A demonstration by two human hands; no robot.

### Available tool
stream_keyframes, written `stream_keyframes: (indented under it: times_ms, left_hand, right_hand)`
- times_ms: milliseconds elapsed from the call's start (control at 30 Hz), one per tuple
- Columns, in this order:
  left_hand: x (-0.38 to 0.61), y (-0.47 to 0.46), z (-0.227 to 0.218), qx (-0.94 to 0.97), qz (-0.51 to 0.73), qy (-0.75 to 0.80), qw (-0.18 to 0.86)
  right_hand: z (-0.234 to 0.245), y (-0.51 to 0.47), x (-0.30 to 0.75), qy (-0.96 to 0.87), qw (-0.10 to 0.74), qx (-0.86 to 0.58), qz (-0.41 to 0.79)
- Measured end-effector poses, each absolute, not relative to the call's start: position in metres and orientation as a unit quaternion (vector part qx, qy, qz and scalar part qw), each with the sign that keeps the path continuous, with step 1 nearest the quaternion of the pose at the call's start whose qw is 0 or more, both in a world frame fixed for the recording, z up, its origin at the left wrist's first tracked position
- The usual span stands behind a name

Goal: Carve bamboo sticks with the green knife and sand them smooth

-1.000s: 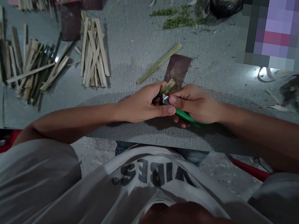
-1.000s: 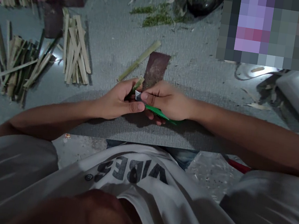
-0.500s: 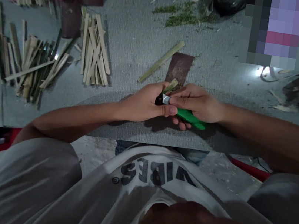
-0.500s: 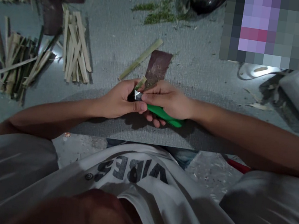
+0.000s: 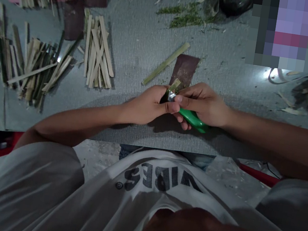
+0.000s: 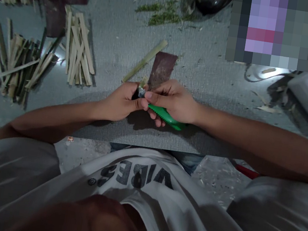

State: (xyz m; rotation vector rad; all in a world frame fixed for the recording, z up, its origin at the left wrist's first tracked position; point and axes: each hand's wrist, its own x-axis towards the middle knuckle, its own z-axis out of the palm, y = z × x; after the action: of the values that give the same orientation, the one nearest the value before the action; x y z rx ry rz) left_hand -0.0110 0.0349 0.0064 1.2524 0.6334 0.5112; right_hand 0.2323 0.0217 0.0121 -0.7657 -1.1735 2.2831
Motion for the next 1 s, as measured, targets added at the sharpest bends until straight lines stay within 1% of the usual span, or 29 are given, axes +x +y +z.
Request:
stream_keyframes:
  times_ms: [67,100,300,433,533,700,733,800,933,1000]
  left_hand:
    - [-0.01,0.037,0.007,0.58,0.233,0.275,0.731]
    - [-0.01,0.038,0.008,0.584,0.232,0.267,0.73]
    - [-0.01,0.039,0.013,0.594,0.223,0.24,0.735]
    - [-0.009,0.04,0.008,0.58,0.225,0.225,0.749]
    - [-0.009,0.04,0.004,0.562,0.231,0.203,0.768]
    - [-0.011,0.042,0.007,0.578,0.206,0.22,0.758]
    - [-0.011,0.043,0.008,0.582,0.203,0.221,0.756]
    - [-0.01,0.045,0.009,0.584,0.207,0.215,0.755]
    - [-0.009,0.046,0.009,0.582,0.22,0.205,0.755]
    - [-0.01,0.046,0.008,0.584,0.22,0.209,0.753]
  right_hand:
    - [0.009,0.02,0.232,-0.439,0.262,-0.281,0.812]
    - [0.007,0.02,0.232,-0.447,0.264,-0.278,0.808]
    - [0.009,0.031,0.235,-0.443,0.176,-0.254,0.842]
    - [0.014,0.038,0.234,-0.439,0.145,-0.247,0.852]
    - [0.014,0.034,0.232,-0.437,0.16,-0.251,0.849]
    - [0.008,0.023,0.229,-0.434,0.25,-0.272,0.822]
    - [0.007,0.022,0.229,-0.438,0.257,-0.273,0.817]
    - [0.007,0.023,0.23,-0.45,0.239,-0.27,0.817]
    - [0.009,0.032,0.233,-0.462,0.167,-0.255,0.833]
    - [0.011,0.035,0.234,-0.466,0.153,-0.255,0.833]
